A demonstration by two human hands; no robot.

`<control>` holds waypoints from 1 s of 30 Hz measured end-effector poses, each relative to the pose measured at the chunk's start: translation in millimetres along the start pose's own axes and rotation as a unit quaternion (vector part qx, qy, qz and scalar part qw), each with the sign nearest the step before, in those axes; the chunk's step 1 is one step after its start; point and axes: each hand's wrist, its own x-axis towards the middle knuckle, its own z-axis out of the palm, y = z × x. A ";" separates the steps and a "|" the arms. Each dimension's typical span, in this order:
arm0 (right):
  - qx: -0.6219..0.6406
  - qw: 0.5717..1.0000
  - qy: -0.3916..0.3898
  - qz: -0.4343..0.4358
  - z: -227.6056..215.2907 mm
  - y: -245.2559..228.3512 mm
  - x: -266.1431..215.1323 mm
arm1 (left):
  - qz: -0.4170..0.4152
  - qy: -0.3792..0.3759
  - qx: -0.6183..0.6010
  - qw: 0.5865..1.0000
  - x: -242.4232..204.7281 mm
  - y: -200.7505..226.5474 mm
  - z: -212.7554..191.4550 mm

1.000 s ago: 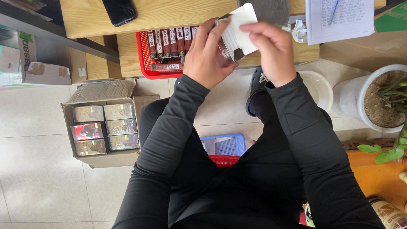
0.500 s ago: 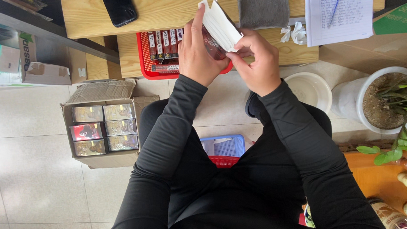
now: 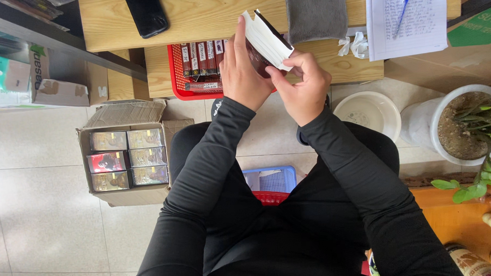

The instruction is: The person wipes a phone case box with a cloth and then removes a phone from a white sleeve.

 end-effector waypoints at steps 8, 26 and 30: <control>0.184 0.965 0.122 0.140 -27.8 14.3 45.9 | -0.021 -0.054 -0.188 0.980 12.8 -33.8 -2.5; 0.162 0.957 -0.010 0.241 -28.9 14.1 66.9 | 0.037 0.064 -0.361 0.930 48.1 36.9 -54.9; 0.413 0.814 0.062 0.405 -15.9 29.7 64.4 | 0.092 0.085 -0.249 0.960 53.3 55.0 -64.0</control>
